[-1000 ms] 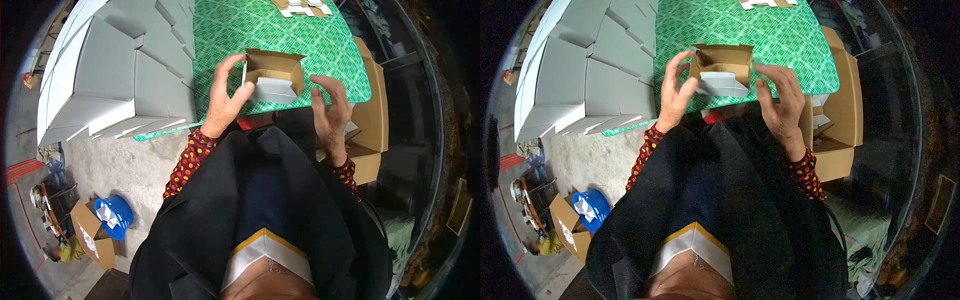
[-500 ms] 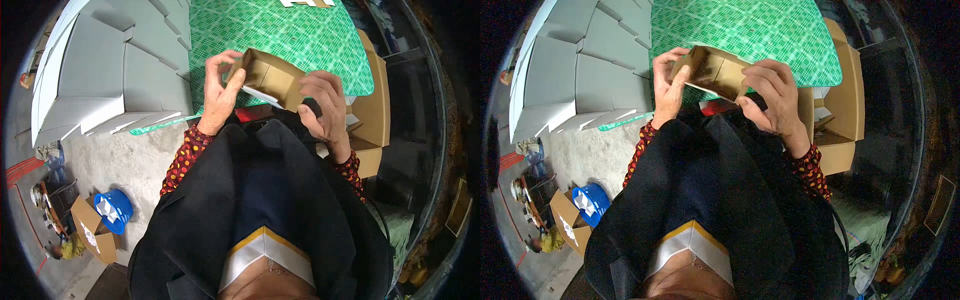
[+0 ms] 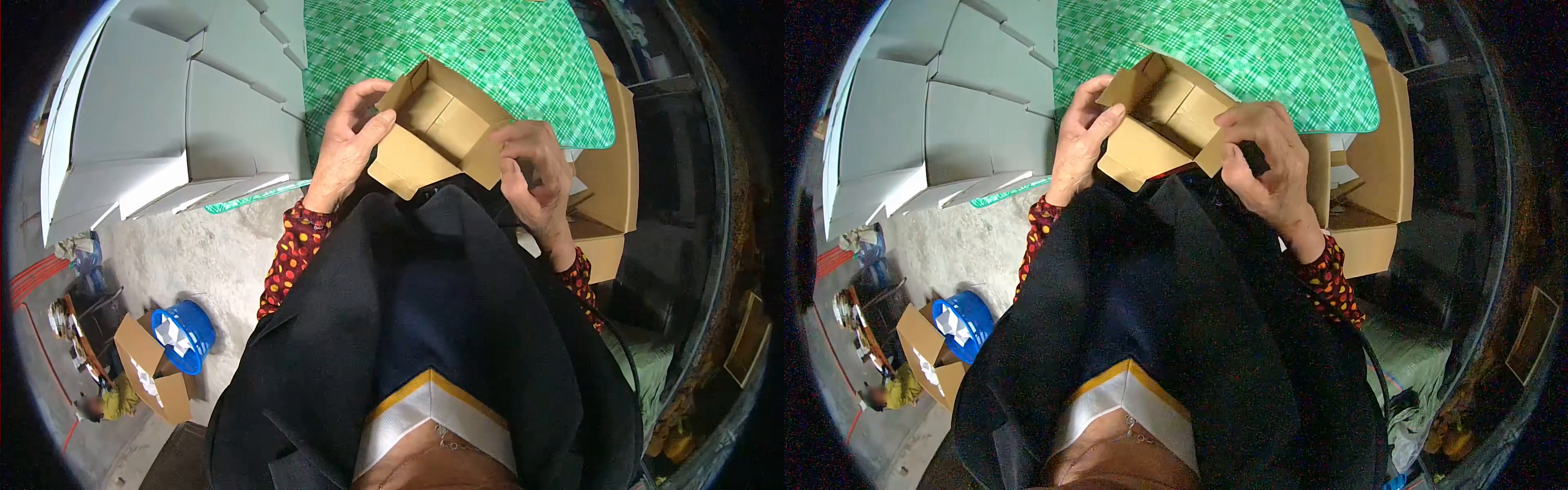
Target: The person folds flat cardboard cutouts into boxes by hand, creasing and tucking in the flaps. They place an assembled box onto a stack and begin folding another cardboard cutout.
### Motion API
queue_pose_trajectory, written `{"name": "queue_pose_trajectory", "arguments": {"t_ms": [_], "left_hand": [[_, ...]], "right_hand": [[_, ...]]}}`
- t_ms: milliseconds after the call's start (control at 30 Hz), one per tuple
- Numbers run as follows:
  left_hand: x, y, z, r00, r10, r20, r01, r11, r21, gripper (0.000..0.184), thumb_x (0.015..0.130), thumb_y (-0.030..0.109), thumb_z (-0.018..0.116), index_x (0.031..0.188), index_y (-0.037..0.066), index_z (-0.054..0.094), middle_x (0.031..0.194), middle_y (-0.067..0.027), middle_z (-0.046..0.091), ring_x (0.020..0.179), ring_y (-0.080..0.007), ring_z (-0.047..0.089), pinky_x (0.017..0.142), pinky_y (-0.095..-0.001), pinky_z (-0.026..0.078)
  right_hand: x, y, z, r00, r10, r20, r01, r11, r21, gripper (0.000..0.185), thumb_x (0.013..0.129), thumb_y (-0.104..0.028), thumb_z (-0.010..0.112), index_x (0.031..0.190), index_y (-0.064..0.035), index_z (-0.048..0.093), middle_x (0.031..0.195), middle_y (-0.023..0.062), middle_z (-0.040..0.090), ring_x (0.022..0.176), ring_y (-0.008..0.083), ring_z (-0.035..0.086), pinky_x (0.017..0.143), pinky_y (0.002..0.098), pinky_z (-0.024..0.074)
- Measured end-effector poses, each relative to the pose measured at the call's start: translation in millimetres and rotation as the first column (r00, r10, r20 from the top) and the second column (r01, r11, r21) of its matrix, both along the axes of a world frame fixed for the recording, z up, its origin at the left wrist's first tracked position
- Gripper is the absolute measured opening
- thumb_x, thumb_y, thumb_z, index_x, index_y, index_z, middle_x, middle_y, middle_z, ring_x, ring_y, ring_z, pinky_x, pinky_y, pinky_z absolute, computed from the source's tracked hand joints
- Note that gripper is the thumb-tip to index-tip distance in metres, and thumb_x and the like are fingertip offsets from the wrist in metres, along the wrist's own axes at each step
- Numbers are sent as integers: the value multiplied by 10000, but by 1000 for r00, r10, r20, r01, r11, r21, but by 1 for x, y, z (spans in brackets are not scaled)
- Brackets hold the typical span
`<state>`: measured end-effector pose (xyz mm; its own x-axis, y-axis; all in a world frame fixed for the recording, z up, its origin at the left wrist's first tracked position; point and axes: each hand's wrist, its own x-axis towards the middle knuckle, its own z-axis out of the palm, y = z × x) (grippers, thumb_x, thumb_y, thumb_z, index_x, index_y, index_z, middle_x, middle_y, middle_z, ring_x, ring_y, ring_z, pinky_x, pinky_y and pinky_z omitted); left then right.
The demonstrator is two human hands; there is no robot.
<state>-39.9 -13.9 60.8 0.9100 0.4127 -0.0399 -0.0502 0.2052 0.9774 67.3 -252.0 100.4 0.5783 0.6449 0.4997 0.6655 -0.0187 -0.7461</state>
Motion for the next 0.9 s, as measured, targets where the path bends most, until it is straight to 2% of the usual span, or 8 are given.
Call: {"name": "queue_pose_trajectory", "arguments": {"t_ms": [100, 267, 400, 600, 633, 700, 767, 900], "left_hand": [[1, 3, 5, 999, -42, -15, 43, 997, 63, 377, 953, 90, 627, 1324, 78, 562, 1292, -69, 571, 1077, -171, 553, 947, -299, 455], [2, 5, 4, 997, -35, -61, 43, 990, 138, 418, 961, 86, 604, 1373, 64, 539, 1319, -75, 565, 1035, -158, 560, 914, -279, 472], [4, -1, 2, 994, -1, -110, 13, 994, 109, 462, 943, 64, 580, 1402, 58, 525, 1331, -87, 569, 1082, -180, 564, 956, -292, 461], [18, 0, -11, 995, 19, 100, -42, 973, 229, 507, 912, 40, 553, 1417, 59, 518, 1335, -98, 583, 1153, -216, 569, 1011, -318, 440], [19, 0, -11, 996, 21, 83, -43, 962, 270, 514, 906, 39, 551, 1418, 60, 518, 1336, -100, 584, 1166, -222, 566, 1020, -323, 436], [18, 1, -9, 999, 26, 47, -41, 936, 351, 529, 894, 38, 547, 1421, 63, 517, 1340, -106, 586, 1193, -233, 562, 1038, -333, 427], [16, 2, -8, 999, 31, 35, -42, 920, 390, 536, 888, 37, 545, 1423, 64, 517, 1342, -109, 588, 1206, -238, 560, 1047, -338, 422], [16, 2, -6, 994, 11, 106, -52, 916, 398, 533, 889, 48, 553, 1420, 69, 520, 1350, -115, 586, 1207, -241, 560, 1045, -345, 429]], "right_hand": [[-2, -3, -6, 996, -27, -80, 29, 999, 22, 225, 761, 11, 629, 972, -62, 659, 1123, 68, 686, 1000, 235, 590, 904, 336, 473], [-6, -10, -23, 996, -81, 30, 82, 996, -33, 250, 775, 31, 625, 1002, -62, 668, 1167, 63, 674, 1046, 235, 587, 928, 332, 472], [-7, -1, -37, 878, -127, 461, 192, 977, -96, 251, 789, 24, 641, 1025, -53, 677, 1192, 49, 671, 1089, 230, 584, 939, 329, 475], [10, 14, -25, 713, -109, 693, 266, 956, -123, 189, 834, -19, 626, 1014, -42, 676, 1149, 50, 661, 1052, 214, 583, 924, 323, 488], [15, 17, -12, 734, 63, 677, 192, 936, -296, 217, 838, -32, 621, 1049, -37, 671, 1164, 59, 657, 1057, 225, 589, 924, 336, 495], [25, 24, 16, 739, 385, 553, 43, 792, -609, 279, 847, -58, 612, 1120, -26, 660, 1193, 77, 648, 1068, 248, 601, 924, 362, 509], [31, 33, 20, 720, 525, 455, -25, 674, -738, 311, 852, -71, 607, 1155, -20, 654, 1207, 85, 643, 1074, 259, 607, 925, 375, 516], [53, 77, 16, 684, 662, 308, -356, 671, -650, 363, 863, -36, 578, 1220, -3, 637, 1197, 107, 634, 1095, 272, 610, 924, 385, 526]]}}
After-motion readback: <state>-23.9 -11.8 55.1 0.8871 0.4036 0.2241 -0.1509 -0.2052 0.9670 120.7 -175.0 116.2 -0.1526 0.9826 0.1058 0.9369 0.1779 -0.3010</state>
